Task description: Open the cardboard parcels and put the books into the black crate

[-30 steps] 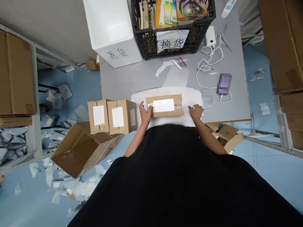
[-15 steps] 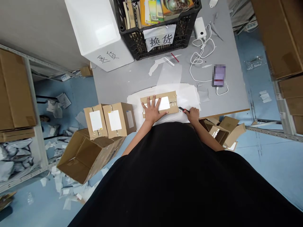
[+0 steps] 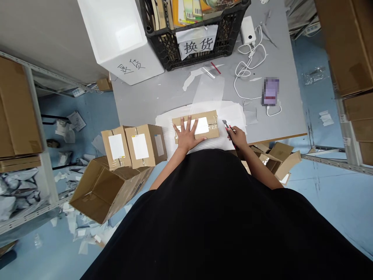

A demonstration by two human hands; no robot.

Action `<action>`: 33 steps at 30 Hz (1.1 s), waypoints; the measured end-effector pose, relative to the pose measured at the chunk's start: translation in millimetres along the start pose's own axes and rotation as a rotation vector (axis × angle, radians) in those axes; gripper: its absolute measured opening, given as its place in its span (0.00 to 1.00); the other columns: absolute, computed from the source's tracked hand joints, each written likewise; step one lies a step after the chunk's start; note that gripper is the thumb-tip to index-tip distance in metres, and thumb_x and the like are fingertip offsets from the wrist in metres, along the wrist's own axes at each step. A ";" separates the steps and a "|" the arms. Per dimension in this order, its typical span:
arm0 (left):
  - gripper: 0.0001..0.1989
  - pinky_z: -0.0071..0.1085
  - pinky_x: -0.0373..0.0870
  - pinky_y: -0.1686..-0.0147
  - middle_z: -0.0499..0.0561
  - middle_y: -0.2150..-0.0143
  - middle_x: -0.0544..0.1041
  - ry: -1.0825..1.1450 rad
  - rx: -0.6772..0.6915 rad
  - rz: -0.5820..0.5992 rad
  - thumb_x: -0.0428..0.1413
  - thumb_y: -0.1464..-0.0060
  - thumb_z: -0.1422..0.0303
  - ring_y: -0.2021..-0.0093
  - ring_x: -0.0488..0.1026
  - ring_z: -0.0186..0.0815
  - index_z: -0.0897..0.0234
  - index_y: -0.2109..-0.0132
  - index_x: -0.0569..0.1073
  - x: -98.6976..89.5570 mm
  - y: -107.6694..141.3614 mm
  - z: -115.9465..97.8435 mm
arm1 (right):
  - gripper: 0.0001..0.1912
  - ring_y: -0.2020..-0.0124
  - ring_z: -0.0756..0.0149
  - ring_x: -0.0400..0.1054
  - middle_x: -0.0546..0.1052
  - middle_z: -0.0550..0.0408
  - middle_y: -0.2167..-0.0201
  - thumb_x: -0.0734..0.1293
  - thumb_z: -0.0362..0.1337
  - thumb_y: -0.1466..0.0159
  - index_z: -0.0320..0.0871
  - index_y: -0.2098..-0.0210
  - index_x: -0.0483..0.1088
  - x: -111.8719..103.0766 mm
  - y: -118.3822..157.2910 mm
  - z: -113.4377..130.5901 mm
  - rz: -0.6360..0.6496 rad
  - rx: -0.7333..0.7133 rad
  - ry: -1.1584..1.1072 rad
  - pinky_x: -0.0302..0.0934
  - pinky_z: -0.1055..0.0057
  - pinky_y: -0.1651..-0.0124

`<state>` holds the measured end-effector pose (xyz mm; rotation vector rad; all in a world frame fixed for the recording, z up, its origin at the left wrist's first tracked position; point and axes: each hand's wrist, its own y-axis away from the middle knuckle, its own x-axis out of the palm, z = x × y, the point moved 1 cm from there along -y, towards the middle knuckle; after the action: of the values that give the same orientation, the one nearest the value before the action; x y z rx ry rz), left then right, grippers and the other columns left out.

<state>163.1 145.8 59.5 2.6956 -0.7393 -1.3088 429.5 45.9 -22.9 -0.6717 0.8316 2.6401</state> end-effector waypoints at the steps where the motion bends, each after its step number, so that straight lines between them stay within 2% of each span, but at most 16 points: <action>1: 0.51 0.64 0.22 0.30 0.53 0.22 0.52 0.018 -0.009 -0.003 0.61 0.58 0.34 0.22 0.29 0.61 0.50 0.30 0.66 0.1 0.1 -0.6 | 0.21 0.76 0.65 0.70 0.76 0.59 0.77 0.64 0.58 0.33 0.46 0.61 0.72 -3.8 -1.8 10.0 0.045 -0.016 -0.077 0.64 0.68 0.64; 3: 0.51 0.65 0.22 0.30 0.53 0.22 0.52 0.047 -0.027 -0.008 0.61 0.58 0.34 0.22 0.29 0.62 0.50 0.30 0.66 0.0 0.2 -1.9 | 0.22 0.77 0.66 0.70 0.75 0.60 0.79 0.69 0.58 0.37 0.45 0.61 0.74 -10.6 -5.0 28.0 0.108 -0.055 -0.173 0.64 0.70 0.67; 7: 0.50 0.65 0.24 0.30 0.53 0.22 0.52 0.064 -0.033 -0.007 0.62 0.57 0.35 0.22 0.28 0.62 0.49 0.30 0.66 -0.7 1.3 -2.9 | 0.20 0.77 0.68 0.70 0.75 0.60 0.79 0.72 0.55 0.39 0.45 0.60 0.76 -19.7 -4.6 49.2 0.189 -0.112 -0.194 0.65 0.71 0.69; 10: 0.51 0.65 0.26 0.29 0.54 0.23 0.53 0.056 -0.027 0.001 0.61 0.57 0.35 0.22 0.28 0.62 0.50 0.30 0.65 -1.1 2.1 -1.6 | 0.23 0.77 0.67 0.70 0.74 0.59 0.77 0.73 0.55 0.39 0.45 0.54 0.75 -22.9 1.1 53.7 0.260 -0.107 -0.227 0.67 0.71 0.74; 13: 0.53 0.66 0.25 0.30 0.54 0.22 0.52 0.017 -0.004 0.015 0.61 0.58 0.34 0.22 0.27 0.62 0.50 0.29 0.64 -0.7 1.9 0.3 | 0.26 0.81 0.69 0.68 0.73 0.60 0.78 0.72 0.56 0.39 0.45 0.49 0.74 -24.6 7.1 56.3 0.304 -0.103 -0.257 0.64 0.72 0.78; 19: 0.54 0.67 0.24 0.30 0.54 0.22 0.50 0.004 -0.020 0.014 0.62 0.58 0.34 0.23 0.25 0.63 0.49 0.28 0.62 2.9 -1.1 2.3 | 0.21 0.85 0.71 0.63 0.72 0.62 0.81 0.70 0.51 0.36 0.45 0.50 0.77 -23.2 16.8 65.4 0.370 -0.138 -0.137 0.60 0.73 0.80; 22: 0.54 0.67 0.24 0.30 0.54 0.22 0.51 0.021 -0.013 0.009 0.63 0.59 0.35 0.23 0.25 0.64 0.48 0.28 0.62 4.2 -2.1 2.9 | 0.19 0.86 0.73 0.63 0.71 0.63 0.81 0.71 0.50 0.37 0.46 0.52 0.78 -25.0 17.4 64.1 0.309 -0.132 -0.131 0.59 0.74 0.81; 25: 0.53 0.67 0.24 0.30 0.53 0.22 0.51 0.021 -0.007 0.007 0.62 0.58 0.35 0.23 0.24 0.63 0.48 0.28 0.62 5.0 -2.4 4.8 | 0.20 0.86 0.72 0.63 0.72 0.62 0.81 0.71 0.53 0.37 0.44 0.55 0.77 -30.2 12.3 57.7 0.244 -0.098 -0.181 0.58 0.74 0.82; 30: 0.54 0.68 0.24 0.30 0.53 0.22 0.49 -0.010 0.039 0.014 0.61 0.57 0.34 0.23 0.23 0.63 0.48 0.27 0.59 4.8 -2.7 8.2 | 0.22 0.86 0.72 0.63 0.72 0.60 0.81 0.74 0.55 0.40 0.43 0.59 0.77 -32.3 -1.7 54.1 0.241 -0.057 -0.236 0.58 0.73 0.81; 33: 0.55 0.68 0.24 0.30 0.53 0.22 0.49 -0.055 0.044 0.045 0.62 0.58 0.34 0.23 0.24 0.63 0.48 0.26 0.58 3.8 -3.1 8.7 | 0.22 0.85 0.71 0.63 0.72 0.60 0.80 0.73 0.55 0.39 0.43 0.57 0.77 -29.0 -6.6 58.3 0.258 -0.063 -0.220 0.58 0.73 0.81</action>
<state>159.7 148.3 50.4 2.6702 -0.8384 -1.3771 436.7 82.1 31.1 -0.2950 0.8204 2.9123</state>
